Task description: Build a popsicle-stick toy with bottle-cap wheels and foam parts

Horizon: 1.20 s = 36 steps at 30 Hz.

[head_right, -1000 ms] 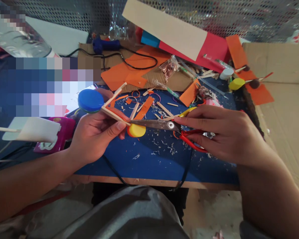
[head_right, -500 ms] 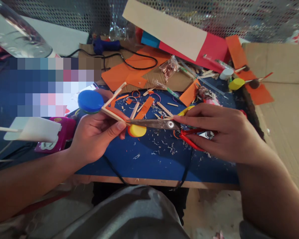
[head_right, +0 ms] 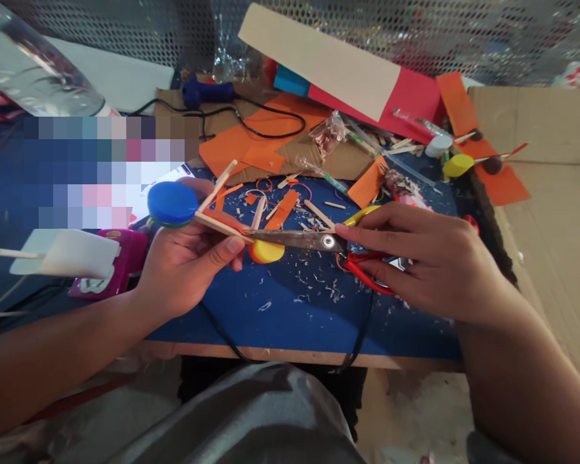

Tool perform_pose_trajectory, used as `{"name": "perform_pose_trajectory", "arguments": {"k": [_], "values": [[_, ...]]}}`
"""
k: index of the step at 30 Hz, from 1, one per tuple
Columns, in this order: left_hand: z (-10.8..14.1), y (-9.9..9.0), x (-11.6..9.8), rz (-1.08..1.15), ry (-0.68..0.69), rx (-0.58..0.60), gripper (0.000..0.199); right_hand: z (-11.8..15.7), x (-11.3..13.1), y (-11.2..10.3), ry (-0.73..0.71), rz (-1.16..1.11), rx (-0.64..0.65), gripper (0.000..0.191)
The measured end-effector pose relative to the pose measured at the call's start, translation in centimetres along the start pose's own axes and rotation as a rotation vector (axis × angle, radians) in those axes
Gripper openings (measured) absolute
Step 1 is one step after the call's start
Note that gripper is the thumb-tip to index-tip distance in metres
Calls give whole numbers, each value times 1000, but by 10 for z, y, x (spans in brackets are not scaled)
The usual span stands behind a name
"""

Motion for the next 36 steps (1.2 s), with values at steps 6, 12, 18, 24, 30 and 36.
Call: {"name": "perform_pose_trajectory", "arguments": {"k": [6, 12, 18, 24, 30, 36], "values": [[0, 1, 0, 4, 4, 6, 29, -1, 3, -1, -30, 34, 16, 49], [-1, 2, 2, 34, 32, 11, 26, -1, 4, -4, -24, 22, 31, 38], [-1, 2, 1, 28, 46, 17, 23, -5, 5, -2, -15, -63, -6, 41], [0, 1, 2, 23, 57, 12, 14, -4, 6, -1, -33, -33, 7, 44], [1, 1, 4, -9, 52, 6, 15, 0, 3, 1, -15, -10, 26, 42], [1, 1, 4, -33, 56, 14, 19, 0, 1, 4, -18, -35, 46, 41]]}}
Point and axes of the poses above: each hand's wrist, its own z-axis away from the middle knuckle, its own y-axis out of the palm, x = y × z, the point moved 2 cm from there along -z, towards the middle knuckle, and after that the axes turned 3 degrees about y, right-handed, at the moved point
